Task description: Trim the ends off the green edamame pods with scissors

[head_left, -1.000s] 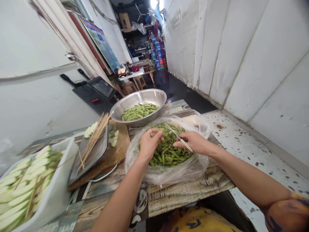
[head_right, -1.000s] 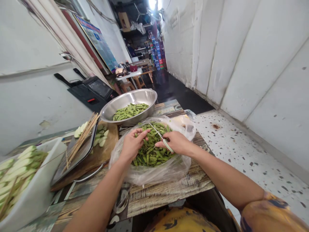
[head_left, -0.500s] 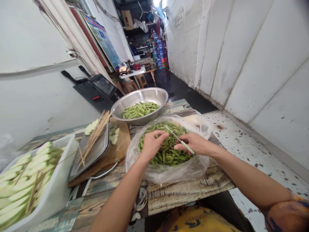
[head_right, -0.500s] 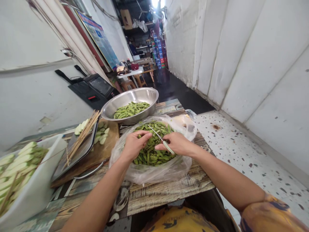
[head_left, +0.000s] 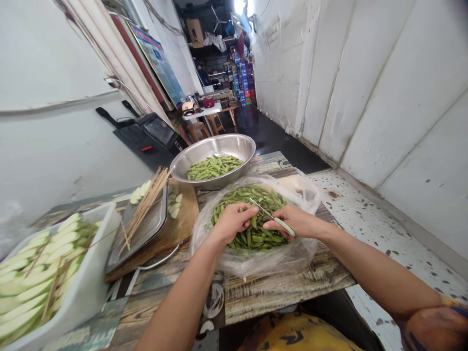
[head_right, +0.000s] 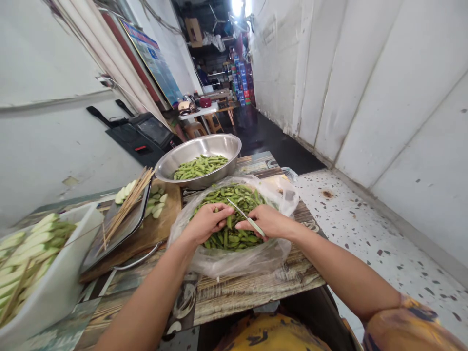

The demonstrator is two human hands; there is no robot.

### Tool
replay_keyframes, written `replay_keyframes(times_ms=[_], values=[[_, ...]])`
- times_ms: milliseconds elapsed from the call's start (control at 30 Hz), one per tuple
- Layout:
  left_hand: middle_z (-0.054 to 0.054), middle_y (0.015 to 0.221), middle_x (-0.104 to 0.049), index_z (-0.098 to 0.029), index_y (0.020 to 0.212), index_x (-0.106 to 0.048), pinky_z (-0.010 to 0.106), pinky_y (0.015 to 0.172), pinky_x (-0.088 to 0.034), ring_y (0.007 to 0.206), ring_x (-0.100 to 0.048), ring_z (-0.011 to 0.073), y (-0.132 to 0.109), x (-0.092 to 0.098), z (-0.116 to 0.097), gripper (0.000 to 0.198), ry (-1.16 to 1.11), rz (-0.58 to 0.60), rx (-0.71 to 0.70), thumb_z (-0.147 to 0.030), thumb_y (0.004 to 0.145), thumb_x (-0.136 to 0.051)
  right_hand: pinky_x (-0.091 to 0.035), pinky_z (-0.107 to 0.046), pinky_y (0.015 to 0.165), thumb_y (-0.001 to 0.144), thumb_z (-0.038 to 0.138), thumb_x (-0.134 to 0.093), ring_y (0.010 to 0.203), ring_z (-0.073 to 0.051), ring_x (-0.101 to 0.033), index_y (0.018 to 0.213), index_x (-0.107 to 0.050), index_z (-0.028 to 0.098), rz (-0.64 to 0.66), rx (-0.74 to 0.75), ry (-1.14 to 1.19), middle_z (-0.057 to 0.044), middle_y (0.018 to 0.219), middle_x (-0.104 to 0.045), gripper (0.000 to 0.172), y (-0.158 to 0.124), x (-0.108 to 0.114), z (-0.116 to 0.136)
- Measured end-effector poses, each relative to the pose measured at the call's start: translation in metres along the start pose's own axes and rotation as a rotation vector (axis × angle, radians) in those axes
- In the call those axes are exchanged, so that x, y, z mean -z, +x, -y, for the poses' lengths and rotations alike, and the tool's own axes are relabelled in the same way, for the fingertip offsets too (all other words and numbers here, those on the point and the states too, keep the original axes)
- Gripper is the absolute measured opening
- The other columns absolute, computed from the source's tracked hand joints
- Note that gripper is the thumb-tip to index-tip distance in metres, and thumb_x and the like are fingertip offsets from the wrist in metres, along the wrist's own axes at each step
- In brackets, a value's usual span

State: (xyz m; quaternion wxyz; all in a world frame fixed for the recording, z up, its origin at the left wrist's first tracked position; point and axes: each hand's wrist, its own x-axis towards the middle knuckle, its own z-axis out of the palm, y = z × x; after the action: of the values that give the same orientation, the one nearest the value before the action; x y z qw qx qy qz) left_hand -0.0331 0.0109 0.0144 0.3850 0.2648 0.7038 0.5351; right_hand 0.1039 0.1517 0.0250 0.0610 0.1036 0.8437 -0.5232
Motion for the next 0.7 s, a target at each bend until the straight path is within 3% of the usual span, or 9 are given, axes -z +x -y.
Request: replay_keyframes(times_ms=[267, 533, 700], values=[[-0.006, 0.042, -0.043, -0.013, 0.066, -0.052, 0.015, 0.034, -0.012, 0.033, -0.027, 0.0011, -0.001, 0.012, -0.003, 0.036, 0.004, 0.170, 0.097, -0.045, 0.067, -0.069, -0.034, -0.020, 0.039, 0.070, 0.055, -0.064, 0.034, -0.008, -0.044, 0.048, -0.047, 0.015, 0.043, -0.011, 0.043, 0.004, 0.037, -0.046, 0.048, 0.001, 0.000, -0.001], [0.001, 0.067, -0.061, -0.015, 0.075, -0.046, 0.011, 0.031, -0.009, 0.032, -0.028, -0.0038, 0.005, 0.017, -0.003, 0.030, -0.481, 0.035, 0.038, -0.030, 0.070, -0.072, -0.030, -0.017, 0.029, 0.077, 0.055, -0.057, 0.038, -0.009, -0.047, 0.065, -0.050, 0.015, 0.031, -0.018, 0.288, 0.002, 0.051, -0.054, 0.042, 0.008, 0.001, -0.008], [0.002, 0.068, -0.060, -0.013, 0.072, -0.049, 0.009, 0.030, -0.016, 0.044, -0.050, 0.0011, 0.008, 0.011, -0.001, 0.023, -0.688, -0.030, 0.024, -0.016, 0.069, -0.072, -0.030, -0.016, 0.029, 0.077, 0.053, -0.058, 0.038, -0.007, -0.046, 0.065, -0.051, 0.014, 0.047, -0.010, 0.290, 0.001, 0.052, -0.054, 0.041, 0.005, 0.002, -0.003]])
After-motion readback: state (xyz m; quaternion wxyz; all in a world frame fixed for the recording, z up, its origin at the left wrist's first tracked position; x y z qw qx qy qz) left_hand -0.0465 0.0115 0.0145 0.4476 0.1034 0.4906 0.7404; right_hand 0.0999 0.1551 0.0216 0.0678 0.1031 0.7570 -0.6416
